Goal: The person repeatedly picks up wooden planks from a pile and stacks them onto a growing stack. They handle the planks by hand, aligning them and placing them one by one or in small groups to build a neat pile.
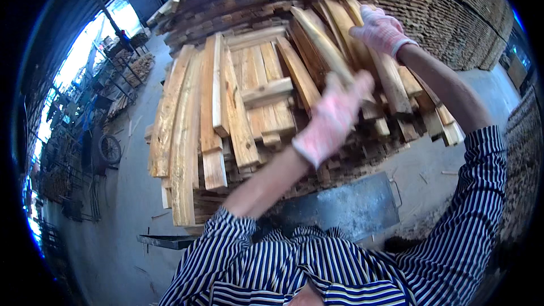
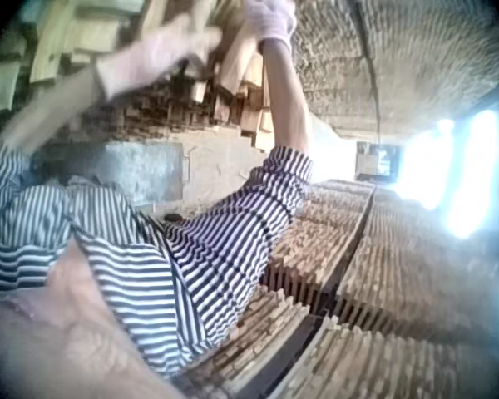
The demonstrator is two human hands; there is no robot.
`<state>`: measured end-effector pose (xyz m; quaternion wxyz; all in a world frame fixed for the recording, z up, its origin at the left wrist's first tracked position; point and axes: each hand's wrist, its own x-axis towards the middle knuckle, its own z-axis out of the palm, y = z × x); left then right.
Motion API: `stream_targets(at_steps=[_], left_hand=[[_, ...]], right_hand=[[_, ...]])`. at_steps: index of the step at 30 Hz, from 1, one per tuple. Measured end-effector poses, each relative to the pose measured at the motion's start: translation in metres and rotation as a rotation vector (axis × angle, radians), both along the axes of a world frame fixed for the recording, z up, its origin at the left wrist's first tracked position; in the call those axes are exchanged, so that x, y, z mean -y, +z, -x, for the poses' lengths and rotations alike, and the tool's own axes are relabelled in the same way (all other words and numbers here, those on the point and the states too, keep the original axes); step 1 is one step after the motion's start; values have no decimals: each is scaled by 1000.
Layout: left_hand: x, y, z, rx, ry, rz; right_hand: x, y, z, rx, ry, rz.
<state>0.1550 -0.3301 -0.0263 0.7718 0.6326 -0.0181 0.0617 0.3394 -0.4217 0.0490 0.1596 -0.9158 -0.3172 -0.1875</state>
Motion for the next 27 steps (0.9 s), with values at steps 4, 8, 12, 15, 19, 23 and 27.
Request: stream_targets(at_steps=[4,8,12,15,19,23,27], left_hand=[[19,-53,62,468,118,-171],[-23,-112,119,51,-140,228],[-96,-166,203,-66,41,659],[-113,-163,227,99,219,704],[-107,-126,186,208,396,685],[-103,-120,158,121,517,501],[-91,-152,151,107,745,-133]], right_hand=[[-88,18,44,23,274,35],[-172,-2,49,-434,343,87],[-245,-43,55,-908,463,93],[-297,-91,63,-1203,444,-126],[-328,-109,72,-1122,431,-149],[-303,-109,51,-1242,551,-218],[-262,-74,92,-1125,358,-237]])
